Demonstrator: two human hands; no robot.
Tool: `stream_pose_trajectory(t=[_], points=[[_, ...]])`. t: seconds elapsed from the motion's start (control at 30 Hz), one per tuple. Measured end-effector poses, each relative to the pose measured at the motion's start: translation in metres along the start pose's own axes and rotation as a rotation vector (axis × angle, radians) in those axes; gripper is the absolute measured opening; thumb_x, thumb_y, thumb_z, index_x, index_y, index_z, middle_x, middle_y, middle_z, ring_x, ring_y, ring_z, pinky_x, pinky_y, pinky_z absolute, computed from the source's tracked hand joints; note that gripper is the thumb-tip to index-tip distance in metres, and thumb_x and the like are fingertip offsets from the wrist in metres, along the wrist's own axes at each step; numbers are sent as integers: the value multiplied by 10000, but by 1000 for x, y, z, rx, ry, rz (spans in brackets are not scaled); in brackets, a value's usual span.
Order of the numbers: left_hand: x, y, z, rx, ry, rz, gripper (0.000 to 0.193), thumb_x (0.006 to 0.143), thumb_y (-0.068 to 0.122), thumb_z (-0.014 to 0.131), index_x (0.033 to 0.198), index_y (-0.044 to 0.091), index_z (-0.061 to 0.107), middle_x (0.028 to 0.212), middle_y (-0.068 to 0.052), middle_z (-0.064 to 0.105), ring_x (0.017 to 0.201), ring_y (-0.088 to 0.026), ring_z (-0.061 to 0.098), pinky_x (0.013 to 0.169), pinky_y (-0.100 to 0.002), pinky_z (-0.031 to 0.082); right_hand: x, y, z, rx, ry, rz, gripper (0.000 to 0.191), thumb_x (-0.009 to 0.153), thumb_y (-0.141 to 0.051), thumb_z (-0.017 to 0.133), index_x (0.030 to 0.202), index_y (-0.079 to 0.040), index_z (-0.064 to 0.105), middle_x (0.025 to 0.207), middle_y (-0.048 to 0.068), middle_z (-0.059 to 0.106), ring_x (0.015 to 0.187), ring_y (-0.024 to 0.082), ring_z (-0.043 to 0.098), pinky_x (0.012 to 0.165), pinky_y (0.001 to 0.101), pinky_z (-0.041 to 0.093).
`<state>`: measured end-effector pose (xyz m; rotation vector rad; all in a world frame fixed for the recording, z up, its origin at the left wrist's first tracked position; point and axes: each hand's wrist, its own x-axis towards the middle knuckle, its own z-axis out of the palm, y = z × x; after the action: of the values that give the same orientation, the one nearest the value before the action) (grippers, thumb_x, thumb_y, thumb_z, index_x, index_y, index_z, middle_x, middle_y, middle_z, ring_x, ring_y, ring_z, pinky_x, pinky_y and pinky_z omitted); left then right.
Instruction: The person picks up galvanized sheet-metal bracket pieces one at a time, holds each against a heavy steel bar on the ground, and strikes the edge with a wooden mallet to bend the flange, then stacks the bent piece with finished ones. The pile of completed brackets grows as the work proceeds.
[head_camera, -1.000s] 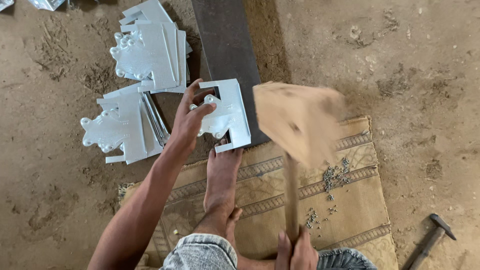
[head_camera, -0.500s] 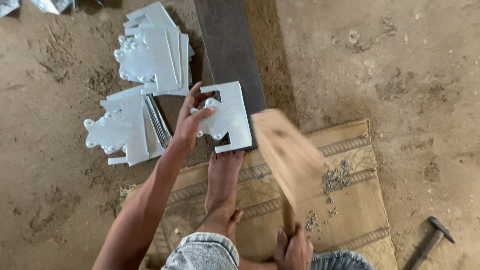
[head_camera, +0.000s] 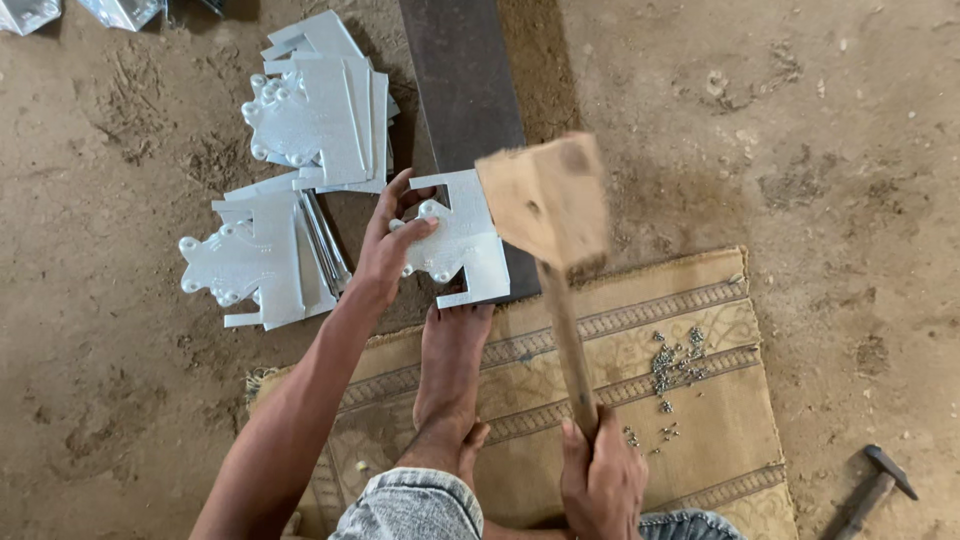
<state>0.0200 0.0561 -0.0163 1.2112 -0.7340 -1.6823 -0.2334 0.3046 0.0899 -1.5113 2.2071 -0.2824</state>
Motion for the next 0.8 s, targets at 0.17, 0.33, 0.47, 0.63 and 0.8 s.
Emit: stream_pose_trajectory(t=[0.17, 0.33, 0.47, 0.63, 0.8], points=[[-1, 0, 0, 11, -4, 0, 859, 844, 70, 694, 1613, 130, 317, 1500, -128, 537, 1312, -267, 562, 1082, -404, 484, 18, -11, -3, -40, -24, -28, 319, 970, -345, 567, 1062, -40, 570, 675, 171, 651, 603, 409, 631, 586, 528, 454], [-1, -1, -2, 15, -12, 51, 862, 846, 71, 703, 1617, 126, 320, 1499, -137, 545, 1323, -264, 559, 1097, -397, 468, 23, -23, -15, 11, 5, -2, 298, 964, -356, 549, 1031, -66, 576, 650, 164, 634, 554, 371, 641, 564, 516, 466], [-2, 2, -1, 4, -11, 44, 857, 849, 73, 694, 1617, 121, 316, 1491, -130, 546, 1300, -262, 564, 1069, -405, 478, 33, -34, -17, -29, 24, -102, 314, 969, -356, 548, 1013, -45, 559, 619, 145, 631, 538, 359, 623, 557, 506, 449], [-1, 1, -2, 59, 13, 15, 874, 831, 77, 701, 1614, 138, 316, 1469, -99, 557, 1280, -233, 577, 1072, -383, 471, 49, -34, -19, 79, -113, 112, 309, 1008, -377, 523, 973, -73, 569, 573, 129, 592, 464, 291, 584, 476, 430, 459], [0, -3, -6, -17, -33, 51, 855, 846, 90, 712, 1605, 139, 323, 1468, -104, 562, 1289, -247, 577, 1059, -401, 485, 47, -29, -13, 124, -49, 8, 327, 991, -377, 506, 1000, -53, 547, 567, 127, 589, 450, 283, 597, 460, 442, 465]])
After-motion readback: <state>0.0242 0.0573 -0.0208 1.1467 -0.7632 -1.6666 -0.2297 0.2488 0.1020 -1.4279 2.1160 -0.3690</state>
